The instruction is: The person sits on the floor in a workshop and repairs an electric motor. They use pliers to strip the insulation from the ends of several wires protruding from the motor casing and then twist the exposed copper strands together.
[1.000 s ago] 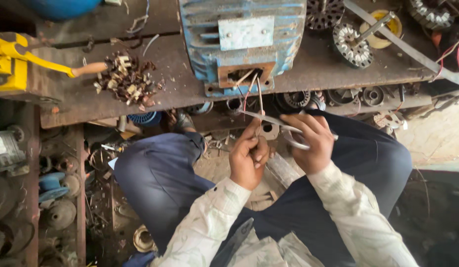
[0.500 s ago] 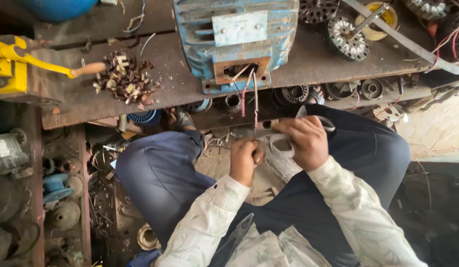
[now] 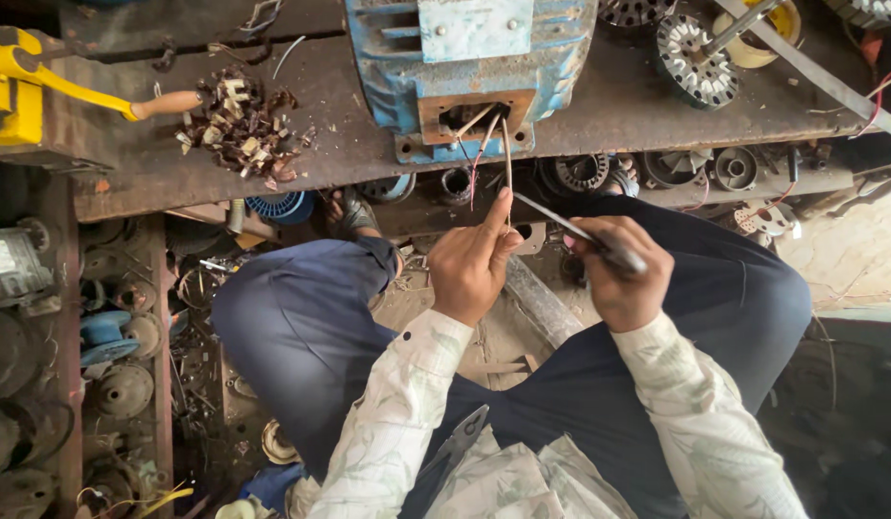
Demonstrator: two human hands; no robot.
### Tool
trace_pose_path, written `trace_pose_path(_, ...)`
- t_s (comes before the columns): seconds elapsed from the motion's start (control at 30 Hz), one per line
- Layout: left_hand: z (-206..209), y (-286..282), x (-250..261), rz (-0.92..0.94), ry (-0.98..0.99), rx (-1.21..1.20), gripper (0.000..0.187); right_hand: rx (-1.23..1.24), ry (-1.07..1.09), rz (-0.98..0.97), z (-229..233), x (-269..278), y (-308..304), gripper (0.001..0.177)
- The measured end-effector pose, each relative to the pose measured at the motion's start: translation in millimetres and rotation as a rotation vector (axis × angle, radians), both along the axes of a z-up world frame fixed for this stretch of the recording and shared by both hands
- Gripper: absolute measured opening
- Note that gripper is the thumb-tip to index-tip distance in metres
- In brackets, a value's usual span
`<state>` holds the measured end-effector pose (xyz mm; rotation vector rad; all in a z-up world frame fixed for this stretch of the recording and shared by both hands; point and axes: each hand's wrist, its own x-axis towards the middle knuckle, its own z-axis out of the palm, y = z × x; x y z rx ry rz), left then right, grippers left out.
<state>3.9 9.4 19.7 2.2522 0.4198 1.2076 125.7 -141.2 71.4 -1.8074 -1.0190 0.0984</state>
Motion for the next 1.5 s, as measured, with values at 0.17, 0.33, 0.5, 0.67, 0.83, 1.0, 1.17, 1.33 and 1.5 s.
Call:
trace_pose_path(0.17,-4,-24,2,-0.275,-0.255,-1.022,0.044,-0.063,-0.217,0.000,-8,-6,13,0.039)
trace_pose_path(0.33,0,-49,2,-0.548,-0.562,-1.636,0.057,-0.073,-0.500,0.027,-7,-5,21,0.047)
trace_pose_path(0.5,5,-48,-2,-0.457,-0.458,-1.448,0.061,0.012,-0.593,0.173,-3,-1,17,0.045)
trace_pose_path(0.67,-4,-52,-5,-0.473,-0.538,-1.591,0.067,-0.092,-0.494,-0.018,-5,-9,20,0.048)
trace_pose_path(0.83,-13,-45,-9,-0.576,-0.555,-1.649,0.065,-0.046,-0.549,0.204,1,-13,14,0.049)
trace_pose_path(1.0,-22,-23,-6,-0.646,-0.658,-1.797,0.062,0.095,-0.121,-0.099,-5,6,-8,0.028)
trace_pose_path(1.17,-15,-6,9,-0.472,-0.317,-1.594,0.038,0.272,0.277,-0.114,14,65,-1,0.012)
trace_pose_path(1.33,-10,15,20,-0.525,-0.099,-1.269,0.031,-0.154,0.556,-0.029,26,152,41,0.019)
trace_pose_path(1.5,-15,15,30,-0.594,-0.164,-1.514,0.025,-0.272,0.373,-0.094,-9,199,83,0.022)
